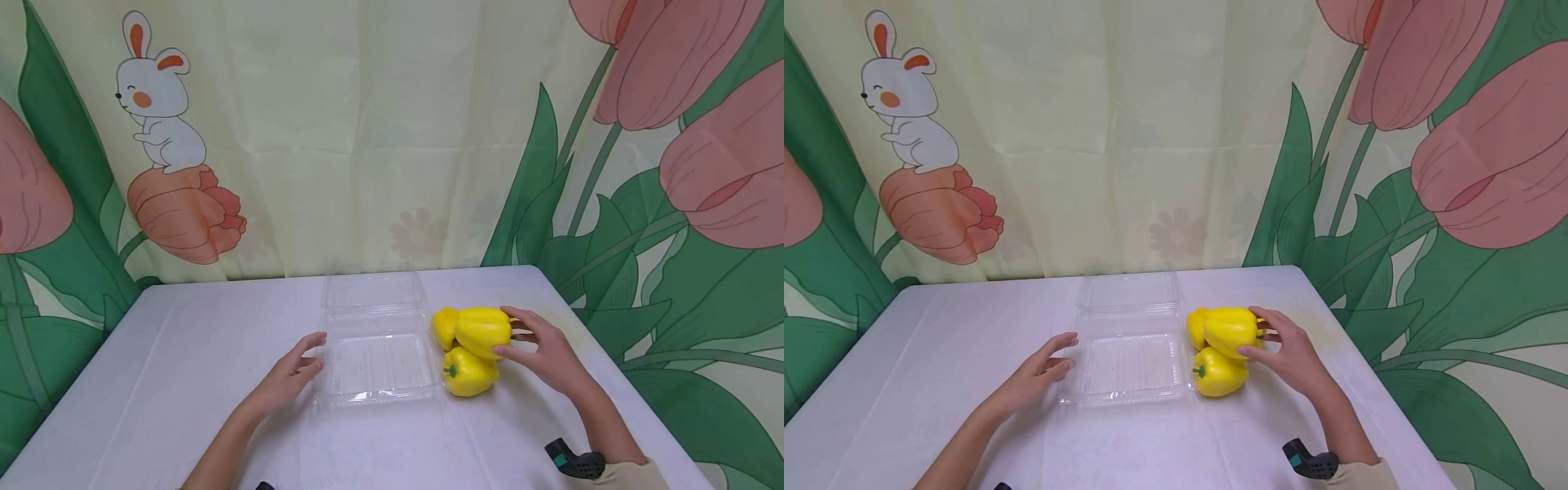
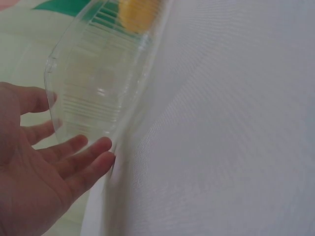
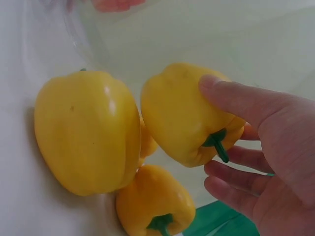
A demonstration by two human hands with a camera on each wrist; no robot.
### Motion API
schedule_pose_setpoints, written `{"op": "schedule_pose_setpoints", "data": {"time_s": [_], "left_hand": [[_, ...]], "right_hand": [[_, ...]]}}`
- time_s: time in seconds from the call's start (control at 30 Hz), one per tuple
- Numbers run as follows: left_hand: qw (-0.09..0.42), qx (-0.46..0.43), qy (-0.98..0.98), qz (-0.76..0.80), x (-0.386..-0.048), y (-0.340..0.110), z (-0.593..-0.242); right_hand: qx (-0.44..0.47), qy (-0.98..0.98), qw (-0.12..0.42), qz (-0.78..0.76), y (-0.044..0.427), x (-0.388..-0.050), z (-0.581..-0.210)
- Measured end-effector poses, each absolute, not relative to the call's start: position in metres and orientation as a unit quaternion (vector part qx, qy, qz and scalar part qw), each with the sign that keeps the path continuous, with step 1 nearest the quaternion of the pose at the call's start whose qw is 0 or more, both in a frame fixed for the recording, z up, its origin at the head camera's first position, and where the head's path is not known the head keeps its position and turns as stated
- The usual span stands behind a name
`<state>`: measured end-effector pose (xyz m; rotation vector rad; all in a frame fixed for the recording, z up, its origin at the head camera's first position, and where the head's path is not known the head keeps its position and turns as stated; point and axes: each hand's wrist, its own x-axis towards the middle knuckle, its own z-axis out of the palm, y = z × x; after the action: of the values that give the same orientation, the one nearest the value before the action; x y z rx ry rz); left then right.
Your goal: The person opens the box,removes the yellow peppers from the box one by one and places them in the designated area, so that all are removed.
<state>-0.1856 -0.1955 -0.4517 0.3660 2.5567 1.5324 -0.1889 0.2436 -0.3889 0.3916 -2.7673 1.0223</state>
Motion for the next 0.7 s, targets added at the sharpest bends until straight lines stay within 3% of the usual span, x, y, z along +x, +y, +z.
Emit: {"op": "schedule_pose_setpoints", "data": {"time_s": [0.7], "left_hand": [[0.074,0.122,0.848,0.51,-0.186,-0.196,-0.453]], "right_hand": [[0.109,-0.932,0.081,0.337,0.258,-0.183,-0.39]]}}
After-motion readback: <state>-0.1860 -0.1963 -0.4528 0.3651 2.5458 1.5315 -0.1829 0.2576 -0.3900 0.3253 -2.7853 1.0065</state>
